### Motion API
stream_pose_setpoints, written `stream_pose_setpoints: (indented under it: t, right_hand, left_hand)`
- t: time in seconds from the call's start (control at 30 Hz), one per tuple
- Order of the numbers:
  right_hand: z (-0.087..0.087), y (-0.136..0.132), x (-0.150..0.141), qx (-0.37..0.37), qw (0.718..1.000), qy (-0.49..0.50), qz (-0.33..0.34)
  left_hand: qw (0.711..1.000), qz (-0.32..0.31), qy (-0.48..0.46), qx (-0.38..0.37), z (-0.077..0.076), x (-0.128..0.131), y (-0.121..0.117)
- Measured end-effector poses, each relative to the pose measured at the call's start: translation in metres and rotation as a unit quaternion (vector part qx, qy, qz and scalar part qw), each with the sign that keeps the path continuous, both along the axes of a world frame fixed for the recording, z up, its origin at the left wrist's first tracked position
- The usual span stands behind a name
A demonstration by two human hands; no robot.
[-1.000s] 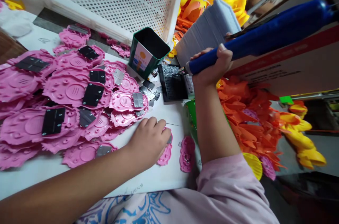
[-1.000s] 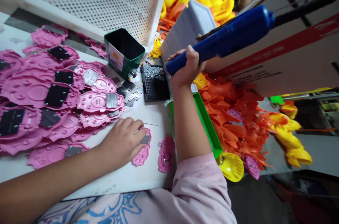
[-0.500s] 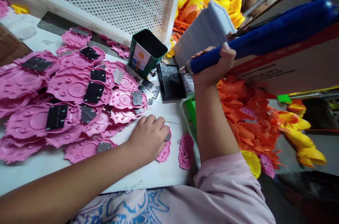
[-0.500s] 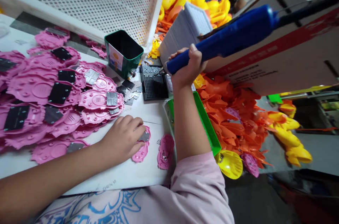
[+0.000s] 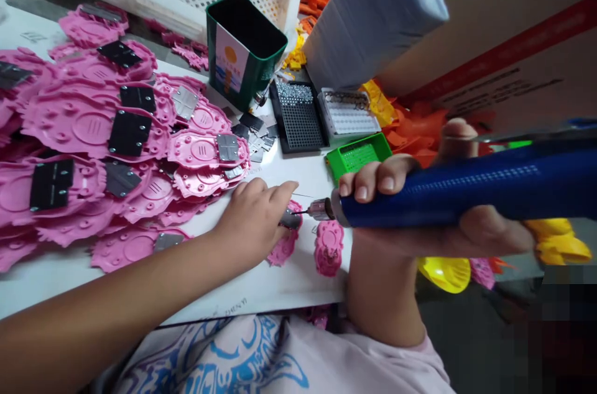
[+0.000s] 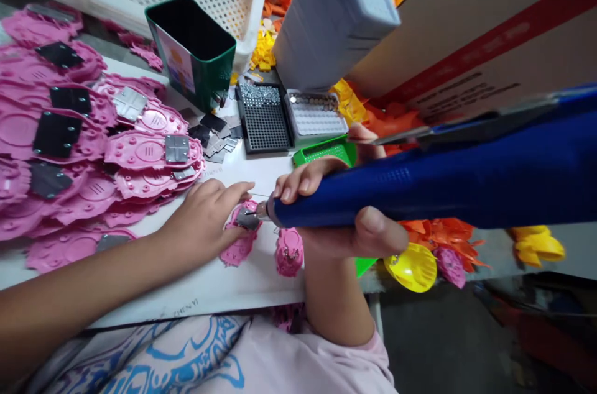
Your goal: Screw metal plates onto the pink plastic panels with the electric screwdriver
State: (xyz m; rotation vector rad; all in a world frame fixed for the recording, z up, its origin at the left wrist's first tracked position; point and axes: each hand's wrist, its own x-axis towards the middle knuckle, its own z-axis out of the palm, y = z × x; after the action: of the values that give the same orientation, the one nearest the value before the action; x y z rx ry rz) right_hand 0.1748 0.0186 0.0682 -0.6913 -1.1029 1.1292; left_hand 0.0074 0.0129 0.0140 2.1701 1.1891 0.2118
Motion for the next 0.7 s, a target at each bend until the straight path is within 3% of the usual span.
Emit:
stream_pose_setpoints:
  t: [0.23, 0.5, 0.6, 0.7]
  right_hand:
    - [0.0, -0.002, -0.002, -0.026, 0.994, -0.067, 0.088]
    - [-0.007, -0.002, -0.005, -0.005, 0.996, -0.036, 0.083]
    - [-0.008, -0.004, -0.005, -0.033, 0.994, -0.063, 0.087]
    - [-0.012, -0.009, -0.006, -0.025, 0.996, -0.06, 0.054]
  left_hand:
    - [1.0, -0.001, 0.001, -0.002, 0.003, 0.002, 0.002]
    - [1.0, -0.012, -0.004, 0.012, 0.0, 0.002, 0.002]
    - [1.0, -0.016, -0.005, 0.012, 0.0, 0.002, 0.002]
    - [1.0, -0.018, -0.004, 0.014, -0.001, 0.002, 0.001]
